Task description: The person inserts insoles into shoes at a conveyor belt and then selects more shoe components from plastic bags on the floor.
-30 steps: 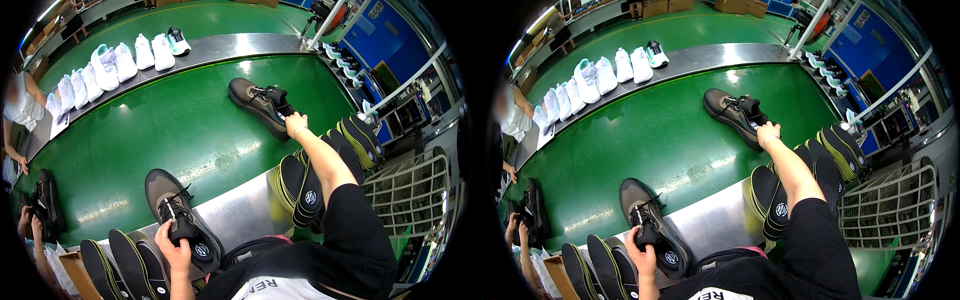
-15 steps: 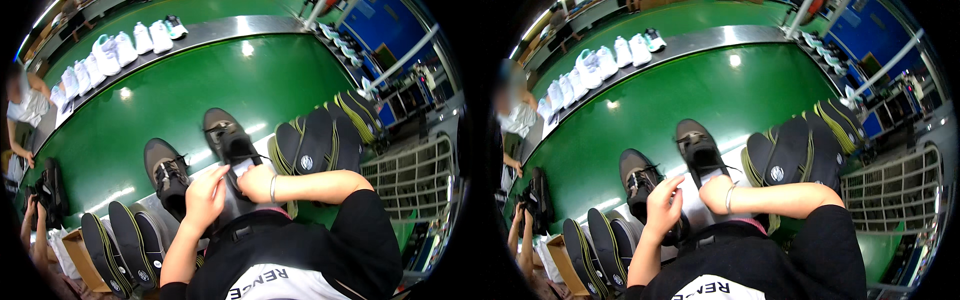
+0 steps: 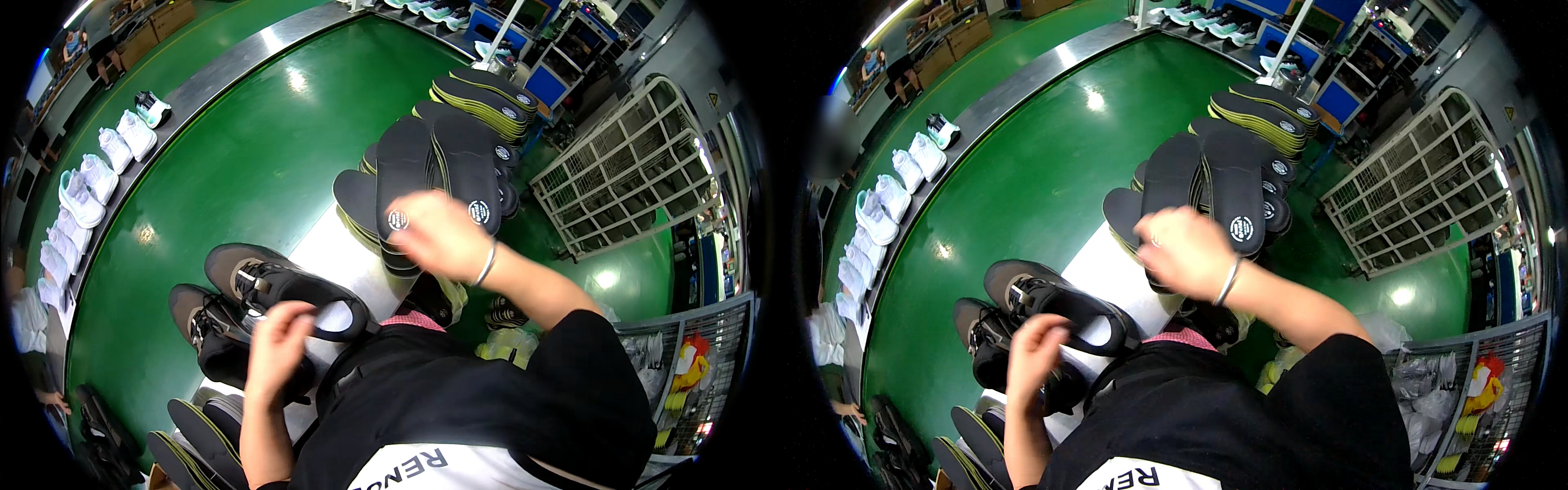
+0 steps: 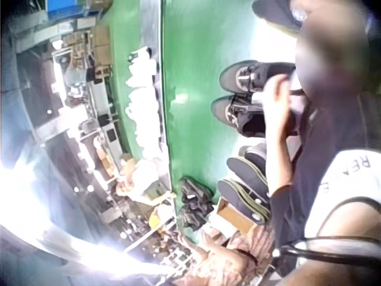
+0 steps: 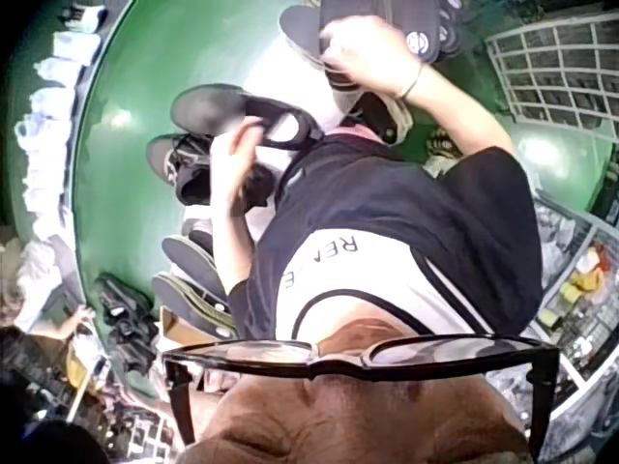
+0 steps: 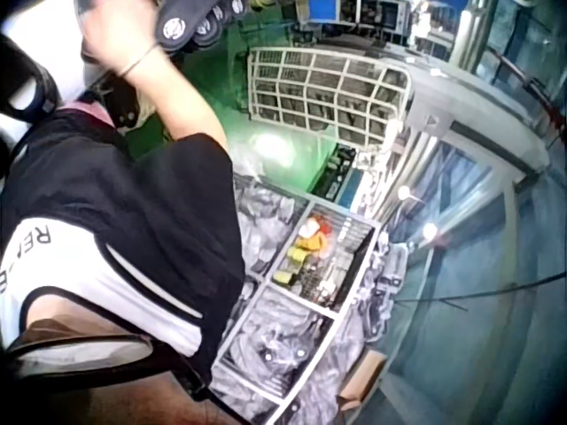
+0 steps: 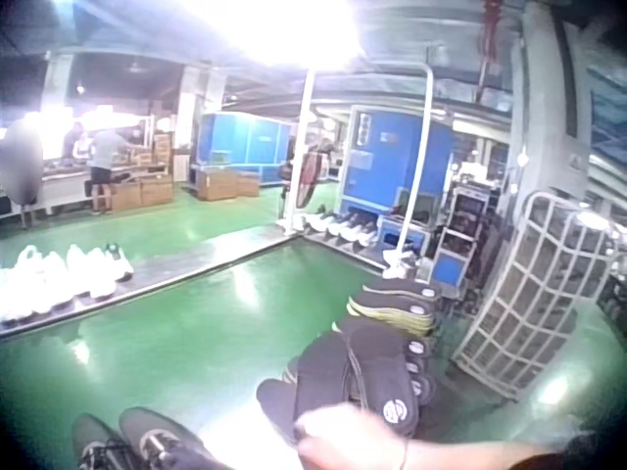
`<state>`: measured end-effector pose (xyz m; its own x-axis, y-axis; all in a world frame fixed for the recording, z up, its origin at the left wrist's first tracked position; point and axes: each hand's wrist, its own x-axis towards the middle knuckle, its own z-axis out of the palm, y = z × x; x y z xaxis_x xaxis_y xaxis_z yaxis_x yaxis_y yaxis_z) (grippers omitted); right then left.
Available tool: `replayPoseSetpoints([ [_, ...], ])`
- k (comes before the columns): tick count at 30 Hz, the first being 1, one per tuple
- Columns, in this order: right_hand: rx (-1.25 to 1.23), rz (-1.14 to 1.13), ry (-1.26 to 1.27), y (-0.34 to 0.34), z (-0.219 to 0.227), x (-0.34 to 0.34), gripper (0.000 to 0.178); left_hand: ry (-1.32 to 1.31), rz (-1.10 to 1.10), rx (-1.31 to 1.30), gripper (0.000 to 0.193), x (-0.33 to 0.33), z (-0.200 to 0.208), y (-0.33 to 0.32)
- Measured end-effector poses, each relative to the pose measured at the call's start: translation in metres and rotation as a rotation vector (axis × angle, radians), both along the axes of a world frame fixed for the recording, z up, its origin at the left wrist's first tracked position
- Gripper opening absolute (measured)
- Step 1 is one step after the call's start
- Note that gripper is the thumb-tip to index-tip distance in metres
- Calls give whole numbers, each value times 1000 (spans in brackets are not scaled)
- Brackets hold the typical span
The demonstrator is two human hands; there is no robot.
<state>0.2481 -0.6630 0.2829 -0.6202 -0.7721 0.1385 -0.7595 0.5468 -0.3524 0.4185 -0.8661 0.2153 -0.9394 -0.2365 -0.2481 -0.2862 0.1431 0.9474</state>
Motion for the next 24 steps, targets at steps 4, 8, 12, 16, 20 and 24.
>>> replayPoseSetpoints([
  [4, 133, -492, 356, 53, -23, -69, 44, 410, 615, 521, 20, -5, -1, -52],
  [8, 389, -739, 35, 59, -44, -97, 64, 158, 667, 409, 44, -10, -32, -63],
  [12, 336, -830, -34, 47, -42, -98, 61, 162, 661, 359, 57, -6, -32, -51],
  [16, 251, -877, 60, 53, -3, -91, 59, 385, 722, 143, 34, -9, -4, -44],
  [20, -175, -536, 334, 42, 28, -58, 50, 510, 598, 267, 27, -9, 23, -32],
  [24, -318, 182, 90, -7, 36, 7, 48, 483, 133, 668, 65, -17, 40, -4],
])
